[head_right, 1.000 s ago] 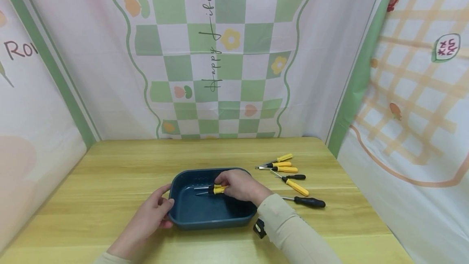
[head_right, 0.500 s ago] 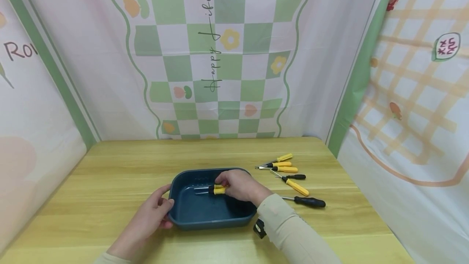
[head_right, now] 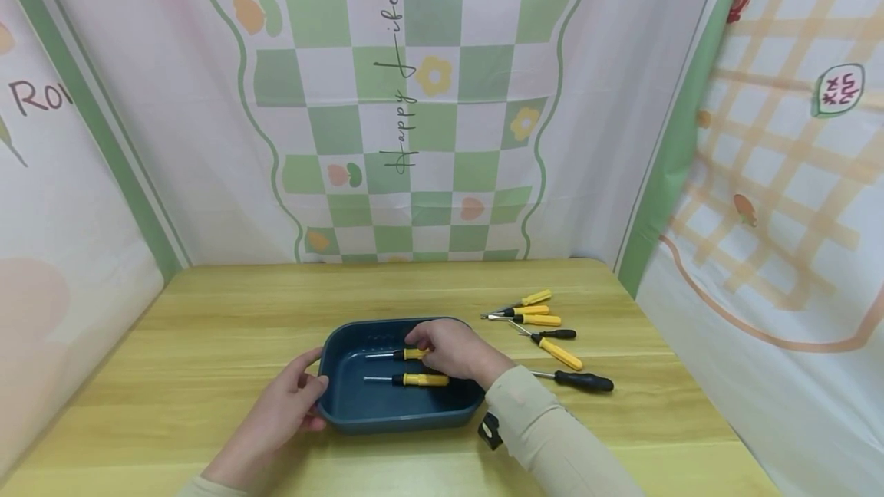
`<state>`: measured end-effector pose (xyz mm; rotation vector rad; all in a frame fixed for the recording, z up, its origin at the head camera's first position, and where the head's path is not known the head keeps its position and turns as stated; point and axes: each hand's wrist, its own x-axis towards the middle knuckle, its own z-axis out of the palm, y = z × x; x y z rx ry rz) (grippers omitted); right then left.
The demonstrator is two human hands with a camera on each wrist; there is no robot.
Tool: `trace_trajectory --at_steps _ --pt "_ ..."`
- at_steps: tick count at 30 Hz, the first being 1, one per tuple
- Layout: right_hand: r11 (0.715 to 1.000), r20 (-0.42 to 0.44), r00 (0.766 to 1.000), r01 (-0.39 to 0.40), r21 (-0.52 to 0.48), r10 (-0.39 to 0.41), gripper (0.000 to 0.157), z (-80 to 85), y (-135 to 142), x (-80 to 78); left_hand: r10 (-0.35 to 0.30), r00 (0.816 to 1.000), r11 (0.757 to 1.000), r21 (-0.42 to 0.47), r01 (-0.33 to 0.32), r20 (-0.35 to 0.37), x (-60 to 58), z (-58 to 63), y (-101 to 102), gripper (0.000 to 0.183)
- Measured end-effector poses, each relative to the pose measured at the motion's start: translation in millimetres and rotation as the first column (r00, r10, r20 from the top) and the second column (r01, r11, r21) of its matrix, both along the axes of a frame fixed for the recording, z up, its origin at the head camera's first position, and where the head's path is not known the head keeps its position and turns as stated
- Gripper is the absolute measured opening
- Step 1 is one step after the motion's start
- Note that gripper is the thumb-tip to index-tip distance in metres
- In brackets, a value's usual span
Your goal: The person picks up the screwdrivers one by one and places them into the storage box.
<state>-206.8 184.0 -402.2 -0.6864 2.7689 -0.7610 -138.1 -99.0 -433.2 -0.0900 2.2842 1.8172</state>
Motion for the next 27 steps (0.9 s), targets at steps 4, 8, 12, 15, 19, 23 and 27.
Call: trace_trajectory --at_steps 4,8,12,15,19,23,27 --pt "1.000 -0.003 1.000 -0.005 -0.005 0.005 0.035 0.2 0.4 0.7 -0.004 1.000 1.000 0.001 0.004 0.004 -0.2 -0.3 -0.1 0.054" --pt "1.000 -0.004 1.000 -0.011 -0.013 0.011 0.035 1.0 1.1 1.7 -0.006 1.000 1.000 0.006 0.006 0.004 -0.2 -0.8 -0.2 0.054" --pt "1.000 0.006 1.000 -0.004 -0.022 0.005 0.035 2.2 1.6 3.5 -0.004 1.000 1.000 0.009 0.004 0.004 -0.2 -1.0 -0.2 0.054" --pt "1.000 0.018 1.000 0.006 -0.028 -0.005 0.036 3.5 2.1 4.8 -0.003 1.000 1.000 0.008 0.003 0.001 -0.2 -1.3 0.0 0.054" --pt "0.999 0.024 1.000 0.010 -0.045 -0.009 0.036 4.8 3.5 5.4 -0.007 1.000 1.000 0.012 0.007 -0.008 -0.2 -2.0 0.2 0.054" --pt "0.998 0.008 1.000 0.006 -0.055 -0.006 0.037 5.7 5.7 6.3 -0.011 1.000 1.000 0.017 0.011 -0.017 0.1 -2.7 -0.3 0.054" --pt "0.998 -0.010 1.000 0.012 -0.061 -0.012 0.039 7.7 7.6 8.1 -0.009 1.000 1.000 0.017 0.009 -0.020 0.0 -3.5 -0.4 0.054"
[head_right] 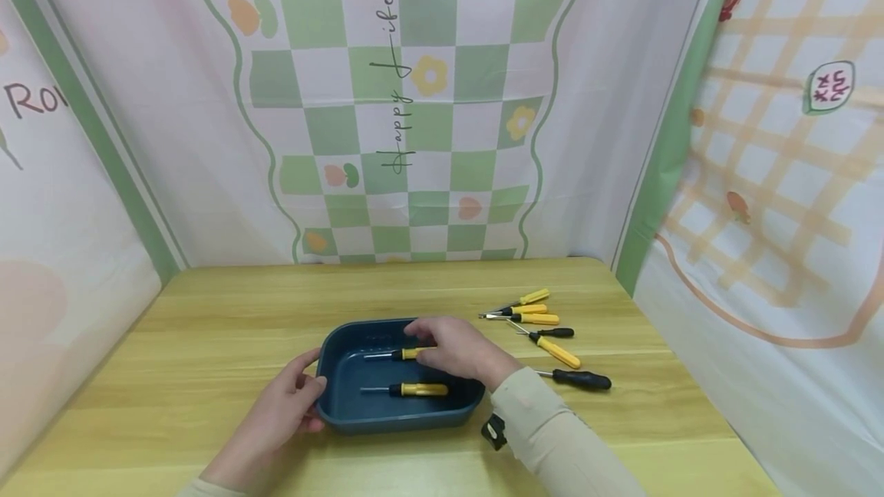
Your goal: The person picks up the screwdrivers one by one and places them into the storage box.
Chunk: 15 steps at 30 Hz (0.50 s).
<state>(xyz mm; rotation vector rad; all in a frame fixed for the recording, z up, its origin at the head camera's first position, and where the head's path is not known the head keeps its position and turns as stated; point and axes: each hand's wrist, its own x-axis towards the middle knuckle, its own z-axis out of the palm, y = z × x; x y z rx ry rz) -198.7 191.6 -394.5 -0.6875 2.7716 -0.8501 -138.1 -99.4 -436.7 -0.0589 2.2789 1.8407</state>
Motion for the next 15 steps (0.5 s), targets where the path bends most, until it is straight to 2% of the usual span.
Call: trace_trajectory --at_steps 7,15 --pt "1.000 -0.050 0.999 -0.001 -0.001 0.001 0.044 4.1 4.0 4.2 0.006 1.000 1.000 -0.005 -0.006 0.014 -0.4 -0.7 0.6 0.054" --pt "0.999 -0.080 0.996 0.032 0.025 -0.030 0.048 9.7 4.8 10.3 -0.001 1.000 1.000 -0.003 0.001 0.023 -0.6 -0.1 -0.1 0.054"
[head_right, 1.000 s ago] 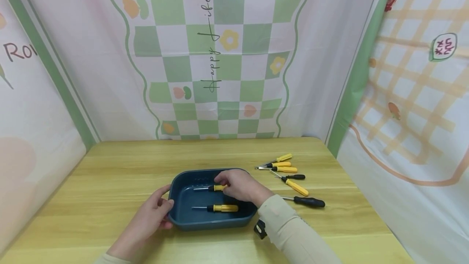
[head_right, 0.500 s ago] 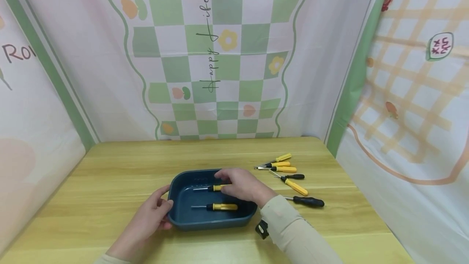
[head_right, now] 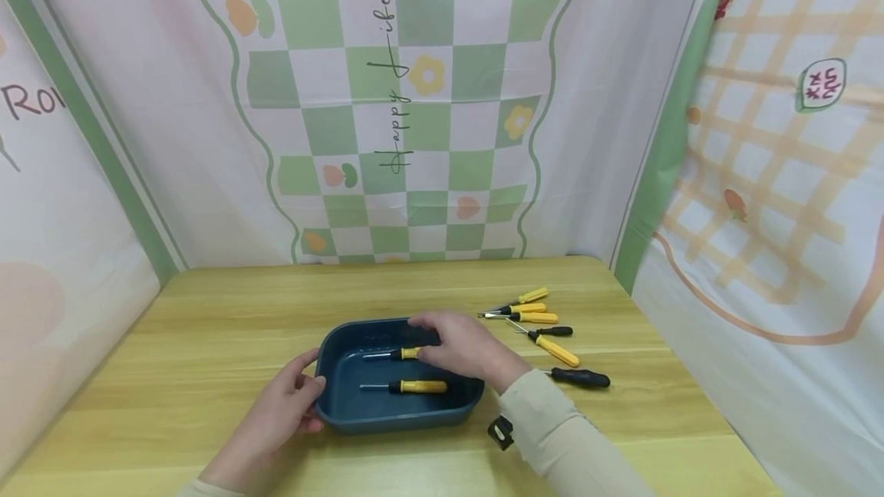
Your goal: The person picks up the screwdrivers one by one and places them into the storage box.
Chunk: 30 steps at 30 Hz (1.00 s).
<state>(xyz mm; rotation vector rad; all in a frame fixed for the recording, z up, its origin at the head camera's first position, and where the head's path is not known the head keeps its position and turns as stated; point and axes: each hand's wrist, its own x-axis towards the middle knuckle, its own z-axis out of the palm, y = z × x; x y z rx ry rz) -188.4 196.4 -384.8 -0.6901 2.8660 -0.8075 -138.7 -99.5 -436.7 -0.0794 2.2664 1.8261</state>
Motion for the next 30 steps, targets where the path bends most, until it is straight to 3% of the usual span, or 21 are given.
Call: trace_trajectory --at_steps 8,16,30 --pt "0.999 -0.066 0.997 -0.049 0.010 0.050 0.052 0.1 9.3 3.5 0.004 1.000 1.000 -0.007 -0.004 -0.001 0.5 0.5 0.6 0.054" --pt "1.000 -0.077 0.997 -0.001 0.022 0.003 0.055 4.5 19.3 5.6 0.001 1.000 1.000 0.011 -0.001 -0.005 -0.1 -1.5 0.2 0.054" --pt "1.000 -0.124 0.992 0.014 0.006 -0.013 0.061 13.6 41.0 11.9 0.002 1.000 1.000 0.009 -0.002 -0.018 -0.3 -3.1 0.4 0.054"
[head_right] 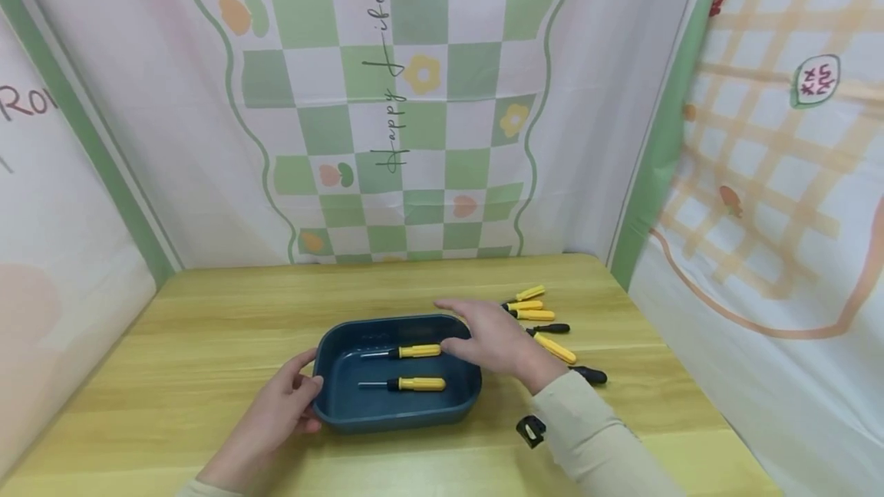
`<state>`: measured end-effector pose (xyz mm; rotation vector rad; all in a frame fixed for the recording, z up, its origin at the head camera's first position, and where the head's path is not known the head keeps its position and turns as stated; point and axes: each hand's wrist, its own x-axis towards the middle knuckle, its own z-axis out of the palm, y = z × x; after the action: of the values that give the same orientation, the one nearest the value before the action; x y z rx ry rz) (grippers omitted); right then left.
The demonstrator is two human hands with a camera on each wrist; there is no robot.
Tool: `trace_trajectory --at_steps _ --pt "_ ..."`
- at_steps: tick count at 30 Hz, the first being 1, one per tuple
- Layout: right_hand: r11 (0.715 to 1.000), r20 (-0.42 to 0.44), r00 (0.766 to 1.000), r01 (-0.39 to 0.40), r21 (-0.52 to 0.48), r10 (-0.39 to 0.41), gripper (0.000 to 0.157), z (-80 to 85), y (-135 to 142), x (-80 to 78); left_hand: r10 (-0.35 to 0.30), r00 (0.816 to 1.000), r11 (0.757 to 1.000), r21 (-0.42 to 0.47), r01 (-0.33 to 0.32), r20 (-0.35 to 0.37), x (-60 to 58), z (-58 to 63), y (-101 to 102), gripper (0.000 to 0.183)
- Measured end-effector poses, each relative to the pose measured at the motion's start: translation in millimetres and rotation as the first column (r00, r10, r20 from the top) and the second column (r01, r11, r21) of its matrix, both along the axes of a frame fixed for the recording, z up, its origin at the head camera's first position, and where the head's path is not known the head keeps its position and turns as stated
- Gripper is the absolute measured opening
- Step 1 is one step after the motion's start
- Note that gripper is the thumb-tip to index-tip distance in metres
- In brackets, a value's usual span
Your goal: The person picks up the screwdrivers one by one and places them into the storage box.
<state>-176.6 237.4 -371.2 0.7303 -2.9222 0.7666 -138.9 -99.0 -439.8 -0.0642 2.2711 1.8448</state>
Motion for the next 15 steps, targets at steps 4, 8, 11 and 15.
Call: trace_trajectory --at_steps 4,8,11,15 --pt "0.999 -0.001 1.000 0.029 -0.013 -0.029 0.062 1.9 10.8 2.9 -0.002 1.000 1.000 -0.003 0.002 0.004 0.8 0.7 1.8 0.053" --pt "0.999 -0.011 0.999 0.050 -0.020 -0.050 0.062 4.3 20.2 5.3 0.001 1.000 1.000 -0.009 -0.001 0.007 1.2 2.1 0.9 0.054" --pt "0.997 -0.025 0.997 0.073 -0.024 -0.073 0.064 4.7 27.2 7.0 0.003 1.000 1.000 -0.012 -0.003 0.015 1.0 3.0 -0.4 0.054" --pt "0.995 -0.045 0.995 0.093 -0.026 -0.094 0.065 3.3 37.6 8.4 -0.001 1.000 1.000 -0.016 0.002 0.027 0.9 4.2 -1.3 0.054"
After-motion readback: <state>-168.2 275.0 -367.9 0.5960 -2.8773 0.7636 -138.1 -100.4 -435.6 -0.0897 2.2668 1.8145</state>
